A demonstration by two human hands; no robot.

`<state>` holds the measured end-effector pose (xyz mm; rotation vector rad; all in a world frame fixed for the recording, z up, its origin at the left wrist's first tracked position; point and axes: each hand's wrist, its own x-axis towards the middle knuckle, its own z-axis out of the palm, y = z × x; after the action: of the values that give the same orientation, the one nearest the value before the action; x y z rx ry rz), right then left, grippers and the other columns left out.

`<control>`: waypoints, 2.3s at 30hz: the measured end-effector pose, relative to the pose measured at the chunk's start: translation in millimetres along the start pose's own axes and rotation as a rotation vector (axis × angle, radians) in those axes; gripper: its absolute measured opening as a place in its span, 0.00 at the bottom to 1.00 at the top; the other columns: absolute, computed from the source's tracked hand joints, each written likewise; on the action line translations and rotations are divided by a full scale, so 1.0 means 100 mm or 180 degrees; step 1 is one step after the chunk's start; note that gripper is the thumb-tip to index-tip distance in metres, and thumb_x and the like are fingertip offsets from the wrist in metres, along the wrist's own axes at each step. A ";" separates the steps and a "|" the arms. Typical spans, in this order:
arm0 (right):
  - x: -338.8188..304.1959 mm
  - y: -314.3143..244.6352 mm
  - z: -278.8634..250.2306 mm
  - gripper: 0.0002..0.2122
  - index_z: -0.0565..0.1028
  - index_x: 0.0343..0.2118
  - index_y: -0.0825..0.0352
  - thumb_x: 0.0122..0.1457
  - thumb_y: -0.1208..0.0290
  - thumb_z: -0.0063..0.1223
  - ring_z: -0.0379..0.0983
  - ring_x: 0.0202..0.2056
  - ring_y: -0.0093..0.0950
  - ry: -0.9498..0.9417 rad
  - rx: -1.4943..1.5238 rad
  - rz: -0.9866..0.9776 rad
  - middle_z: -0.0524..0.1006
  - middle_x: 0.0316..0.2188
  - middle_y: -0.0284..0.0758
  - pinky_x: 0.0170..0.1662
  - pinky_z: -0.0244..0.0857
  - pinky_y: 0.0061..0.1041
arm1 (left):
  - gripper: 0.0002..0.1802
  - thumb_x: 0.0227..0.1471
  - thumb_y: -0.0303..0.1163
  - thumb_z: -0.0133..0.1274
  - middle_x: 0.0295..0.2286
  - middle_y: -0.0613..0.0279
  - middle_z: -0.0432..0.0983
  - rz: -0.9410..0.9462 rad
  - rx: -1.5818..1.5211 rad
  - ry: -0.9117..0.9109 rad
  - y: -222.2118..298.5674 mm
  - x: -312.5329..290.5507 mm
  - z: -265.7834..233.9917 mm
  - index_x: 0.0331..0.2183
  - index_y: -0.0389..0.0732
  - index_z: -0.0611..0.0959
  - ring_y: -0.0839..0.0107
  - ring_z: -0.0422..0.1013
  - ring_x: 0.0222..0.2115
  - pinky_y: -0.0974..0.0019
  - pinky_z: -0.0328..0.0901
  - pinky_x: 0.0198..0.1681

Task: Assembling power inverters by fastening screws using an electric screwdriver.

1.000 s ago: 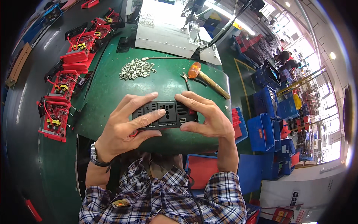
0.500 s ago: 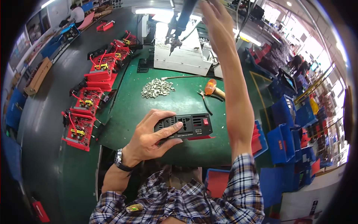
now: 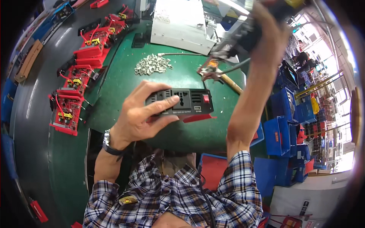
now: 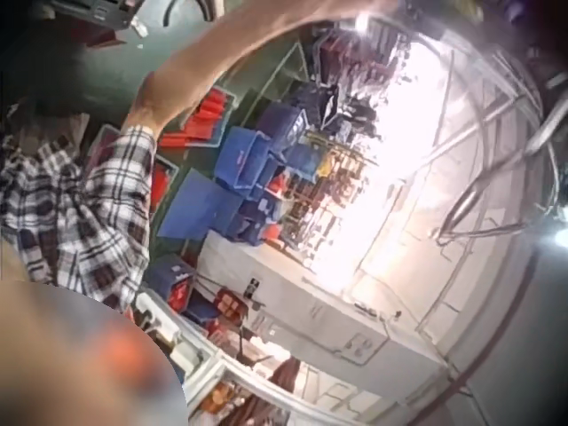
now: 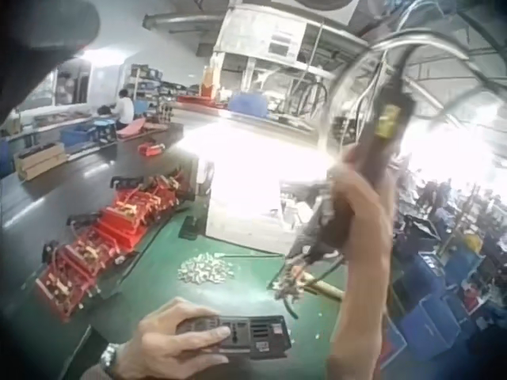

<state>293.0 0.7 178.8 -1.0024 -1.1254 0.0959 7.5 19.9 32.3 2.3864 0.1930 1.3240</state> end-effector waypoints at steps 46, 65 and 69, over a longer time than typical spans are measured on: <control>-0.39 -0.91 -0.41 0.22 0.65 0.54 0.75 0.60 0.70 0.56 0.63 0.28 0.23 -0.0231 0.1094 -0.1047 0.67 0.29 0.32 0.32 0.59 0.23 | 0.28 0.33 0.28 0.75 0.44 0.48 0.79 -0.0015 0.0008 0.0033 0.09 -0.10 0.06 0.43 0.41 0.90 0.54 0.76 0.40 0.59 0.73 0.42; -0.40 -0.58 -0.22 0.19 0.73 0.50 0.79 0.57 0.75 0.58 0.75 0.29 0.30 -0.0447 0.0854 -0.1250 0.77 0.31 0.41 0.33 0.74 0.33 | 0.27 0.36 0.33 0.75 0.44 0.52 0.79 0.0020 0.0017 0.0043 0.05 -0.04 0.06 0.44 0.46 0.89 0.55 0.76 0.40 0.59 0.73 0.42; -0.46 -0.40 -0.27 0.19 0.72 0.51 0.78 0.57 0.76 0.58 0.76 0.31 0.34 -0.0440 0.1019 -0.1080 0.78 0.36 0.42 0.33 0.75 0.36 | 0.27 0.36 0.32 0.75 0.44 0.53 0.79 0.0010 0.0080 0.0033 0.04 -0.06 0.06 0.44 0.45 0.89 0.55 0.76 0.40 0.58 0.73 0.42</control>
<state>276.4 -63.9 172.6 -0.5186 -1.3434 0.0698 9.0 12.7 25.9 2.4019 0.2101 1.3432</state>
